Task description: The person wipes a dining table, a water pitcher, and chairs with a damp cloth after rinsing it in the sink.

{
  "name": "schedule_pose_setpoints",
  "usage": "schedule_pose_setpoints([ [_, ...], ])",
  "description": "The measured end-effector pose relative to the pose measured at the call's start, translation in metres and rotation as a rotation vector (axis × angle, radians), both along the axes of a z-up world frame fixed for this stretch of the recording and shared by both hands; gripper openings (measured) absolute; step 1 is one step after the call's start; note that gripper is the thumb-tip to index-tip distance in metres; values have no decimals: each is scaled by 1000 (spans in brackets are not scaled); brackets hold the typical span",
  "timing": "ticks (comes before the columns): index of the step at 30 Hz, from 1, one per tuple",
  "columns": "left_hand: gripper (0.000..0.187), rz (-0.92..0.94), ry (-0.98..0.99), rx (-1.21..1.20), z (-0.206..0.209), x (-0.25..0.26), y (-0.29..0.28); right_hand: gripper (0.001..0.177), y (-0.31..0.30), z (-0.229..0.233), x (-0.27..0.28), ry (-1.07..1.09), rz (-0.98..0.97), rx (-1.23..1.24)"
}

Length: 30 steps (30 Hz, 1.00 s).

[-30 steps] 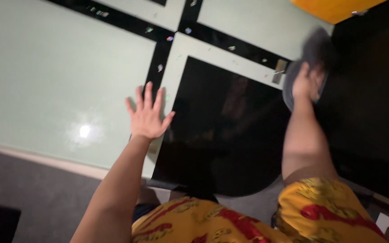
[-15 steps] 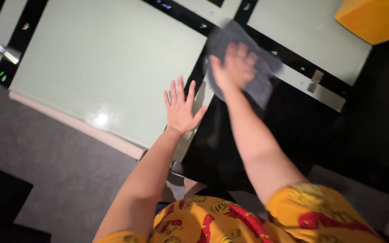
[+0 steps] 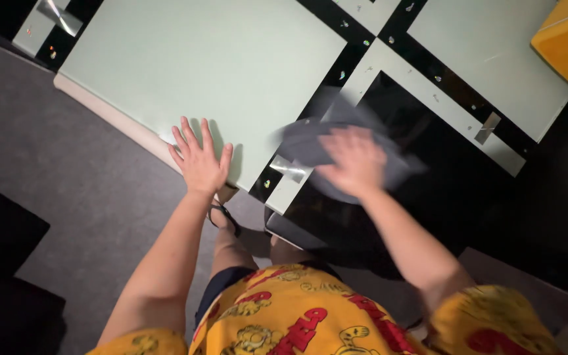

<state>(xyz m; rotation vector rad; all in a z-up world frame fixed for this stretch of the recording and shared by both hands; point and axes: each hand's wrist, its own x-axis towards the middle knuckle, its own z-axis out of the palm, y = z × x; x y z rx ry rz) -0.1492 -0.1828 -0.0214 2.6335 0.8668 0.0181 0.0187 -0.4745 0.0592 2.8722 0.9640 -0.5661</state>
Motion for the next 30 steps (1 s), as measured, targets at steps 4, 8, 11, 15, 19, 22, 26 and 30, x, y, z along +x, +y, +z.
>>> schedule_pose_setpoints([
  [4, 88, -36, 123, -44, -2, 3, 6, 79, -225, -125, -20, -338, -244, 150],
  [8, 88, -60, 132, -52, -8, 4, 12, 77, -278, -177, -87, -518, -865, 75],
  [11, 90, -98, 116, -64, -12, -1, 15, 82, -211, -210, -124, -589, -1129, -9],
  [15, 87, -177, 43, -137, 12, -14, 29, 85, -41, -145, -154, -368, -676, 87],
  [19, 79, -132, -62, -321, 26, -54, 63, 91, 171, -18, -140, -86, -515, 48],
  [22, 76, -14, -140, -255, 16, -98, 90, 95, 276, -24, -133, 12, -358, 116],
  [26, 69, 97, -105, -174, 12, -163, 130, 101, 399, -58, -119, 23, -166, 276],
  [30, 61, 128, -56, -147, 11, -202, 169, 94, 470, -57, -100, 50, 56, 210],
])
